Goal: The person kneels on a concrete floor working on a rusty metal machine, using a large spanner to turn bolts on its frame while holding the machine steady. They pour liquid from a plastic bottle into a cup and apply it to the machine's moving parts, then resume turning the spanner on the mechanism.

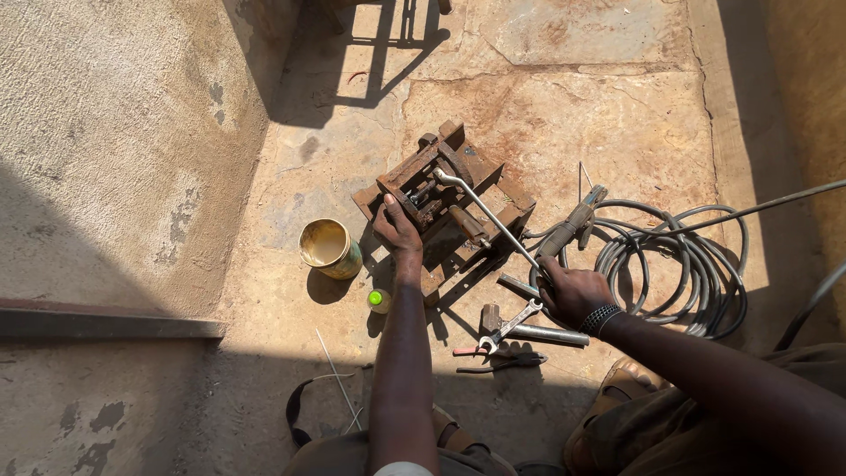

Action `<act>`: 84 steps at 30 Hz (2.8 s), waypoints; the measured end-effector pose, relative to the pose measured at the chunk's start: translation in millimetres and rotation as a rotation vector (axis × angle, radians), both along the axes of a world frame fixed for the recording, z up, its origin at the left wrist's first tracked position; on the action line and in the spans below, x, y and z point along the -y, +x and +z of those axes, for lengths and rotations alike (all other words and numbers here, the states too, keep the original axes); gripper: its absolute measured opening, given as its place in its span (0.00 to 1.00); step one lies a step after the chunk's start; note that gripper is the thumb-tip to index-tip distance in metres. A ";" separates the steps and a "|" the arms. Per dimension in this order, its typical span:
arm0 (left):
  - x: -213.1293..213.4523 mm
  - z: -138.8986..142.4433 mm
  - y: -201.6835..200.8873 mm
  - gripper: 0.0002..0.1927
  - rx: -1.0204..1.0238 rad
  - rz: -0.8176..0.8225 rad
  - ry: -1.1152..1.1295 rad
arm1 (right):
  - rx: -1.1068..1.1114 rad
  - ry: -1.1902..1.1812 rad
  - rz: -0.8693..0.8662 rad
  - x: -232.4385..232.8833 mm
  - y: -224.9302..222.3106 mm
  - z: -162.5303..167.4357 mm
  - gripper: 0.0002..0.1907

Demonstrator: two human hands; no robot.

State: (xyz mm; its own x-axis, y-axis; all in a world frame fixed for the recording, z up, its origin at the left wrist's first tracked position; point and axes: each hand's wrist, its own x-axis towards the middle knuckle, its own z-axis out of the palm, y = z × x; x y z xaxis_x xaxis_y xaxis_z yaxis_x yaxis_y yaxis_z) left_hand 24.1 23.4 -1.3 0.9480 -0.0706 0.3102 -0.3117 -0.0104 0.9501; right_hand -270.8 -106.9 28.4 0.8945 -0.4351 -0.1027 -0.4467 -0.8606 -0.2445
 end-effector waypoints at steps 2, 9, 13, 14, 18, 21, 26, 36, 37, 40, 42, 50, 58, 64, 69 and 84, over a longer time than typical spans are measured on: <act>0.0 0.4 -0.2 0.34 -0.012 -0.009 -0.002 | -0.062 0.023 0.005 0.7 2.2 -6.7 0.22; -1.8 1.4 -0.1 0.36 -0.007 -0.042 0.009 | -0.198 0.106 -0.053 2.8 18.1 -26.4 0.25; -0.6 1.6 -0.1 0.35 -0.047 -0.060 -0.025 | -0.069 0.092 -0.033 0.6 23.8 -33.2 0.22; -0.1 0.9 0.1 0.35 -0.048 -0.070 -0.050 | -0.007 0.090 -0.026 0.0 25.4 -34.1 0.19; 1.1 -7.9 3.9 0.33 -0.059 -0.104 -0.123 | -0.168 0.074 -0.031 -1.1 32.7 -40.1 0.28; 1.0 -18.6 8.4 0.32 -0.056 -0.083 -0.117 | -0.045 0.081 -0.003 0.1 34.1 -48.8 0.28; 0.2 -28.4 12.6 0.33 -0.027 -0.070 -0.078 | -0.024 0.063 0.023 2.8 32.2 -58.2 0.31; 0.9 -15.2 7.3 0.36 -0.059 0.003 0.094 | -0.146 0.339 -0.066 0.0 67.5 -27.1 0.19; 1.6 -13.5 7.6 0.36 -0.056 -0.006 0.087 | -0.026 0.367 -0.062 0.2 77.5 -28.4 0.18; -6.5 -9.0 7.3 0.32 -0.034 0.012 0.162 | 0.228 0.448 -0.026 1.2 95.8 -38.9 0.14; -22.9 -7.0 7.6 0.29 0.005 0.049 0.331 | 0.275 0.463 -0.043 1.2 102.0 -45.5 0.13; -160.5 -50.8 -19.9 0.12 0.186 0.314 0.546 | 0.138 0.319 -0.139 -4.9 94.2 -63.1 0.11; -191.1 -116.1 -69.7 0.47 -0.246 0.038 0.829 | 0.154 0.313 -0.129 -7.1 93.7 -69.9 0.09; -159.0 -128.4 -53.1 0.29 -0.192 -0.011 0.543 | 0.100 0.408 -0.116 -2.7 94.0 -73.4 0.07; -173.2 -104.6 -5.1 0.25 -0.333 -0.299 0.760 | 0.107 0.405 -0.085 -3.7 94.5 -74.6 0.08; -130.1 140.8 34.7 0.29 0.325 -0.482 1.076 | 0.169 0.395 -0.088 -7.8 93.9 -73.5 0.13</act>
State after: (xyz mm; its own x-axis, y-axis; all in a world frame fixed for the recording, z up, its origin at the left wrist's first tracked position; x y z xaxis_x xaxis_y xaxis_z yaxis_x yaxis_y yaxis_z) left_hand 58.8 153.5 139.5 0.6435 -0.7596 0.0948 -0.7218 -0.5609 0.4055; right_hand -176.8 -99.2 -45.1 0.8741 -0.4674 -0.1319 -0.4397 -0.6464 -0.6236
